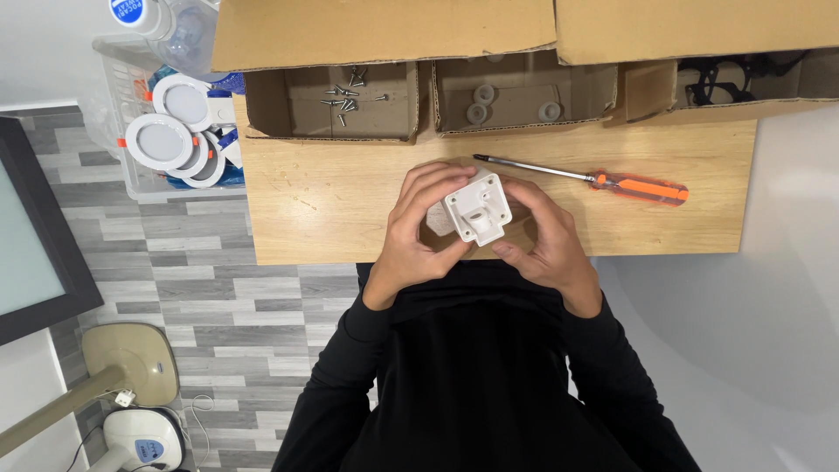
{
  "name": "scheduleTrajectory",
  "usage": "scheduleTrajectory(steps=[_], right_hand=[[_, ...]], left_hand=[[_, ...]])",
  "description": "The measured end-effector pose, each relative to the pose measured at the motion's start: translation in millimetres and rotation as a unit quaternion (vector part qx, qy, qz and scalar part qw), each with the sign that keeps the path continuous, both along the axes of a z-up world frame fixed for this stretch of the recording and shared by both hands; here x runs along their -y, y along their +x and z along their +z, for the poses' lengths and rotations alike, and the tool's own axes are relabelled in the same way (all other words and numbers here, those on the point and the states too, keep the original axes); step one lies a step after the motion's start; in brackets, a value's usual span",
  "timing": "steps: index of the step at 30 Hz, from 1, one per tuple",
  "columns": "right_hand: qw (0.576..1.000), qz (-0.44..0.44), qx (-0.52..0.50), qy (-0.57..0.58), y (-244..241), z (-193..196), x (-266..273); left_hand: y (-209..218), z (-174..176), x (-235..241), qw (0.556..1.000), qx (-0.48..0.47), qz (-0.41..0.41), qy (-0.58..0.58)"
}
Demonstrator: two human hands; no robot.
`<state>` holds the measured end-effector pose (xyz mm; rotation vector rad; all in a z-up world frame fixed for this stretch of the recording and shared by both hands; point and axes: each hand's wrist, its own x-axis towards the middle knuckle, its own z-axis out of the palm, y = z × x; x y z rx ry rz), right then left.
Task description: Assembling a blue industrial electrical socket into a white plastic wall box using a screwdriver.
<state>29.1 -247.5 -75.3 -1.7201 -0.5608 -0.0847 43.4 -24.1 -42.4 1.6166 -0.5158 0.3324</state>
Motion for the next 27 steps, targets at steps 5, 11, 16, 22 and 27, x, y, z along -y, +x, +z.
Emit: scheduleTrajectory(steps=[5,11,16,22,27], right_hand=[[1.0,0.0,-0.003,-0.002,0.0,-0.7,-0.2],[1.0,0.001,-0.01,-0.005,-0.4,-0.9,0.3],[1.0,0.0,-0.011,-0.008,-0.9,-1.1,0.7],[1.0,-0.003,-0.012,-0.007,-0.1,1.2,-1.1],[1.0,-0.004,-0.008,-0.01,-0.2,2.3,-1.1]], left_hand=[[0.1,-0.3,0.1,1.0,0.001,0.0,0.0],[0.3,1.0,0.1,1.0,0.002,0.0,0.001],[0.2,0.1,0.1,1.0,0.0,0.001,0.002],[0.2,0.4,-0.1,1.0,-0.003,-0.001,0.003],[-0.1,0.4,0.2,1.0,-0.002,-0.001,0.003]])
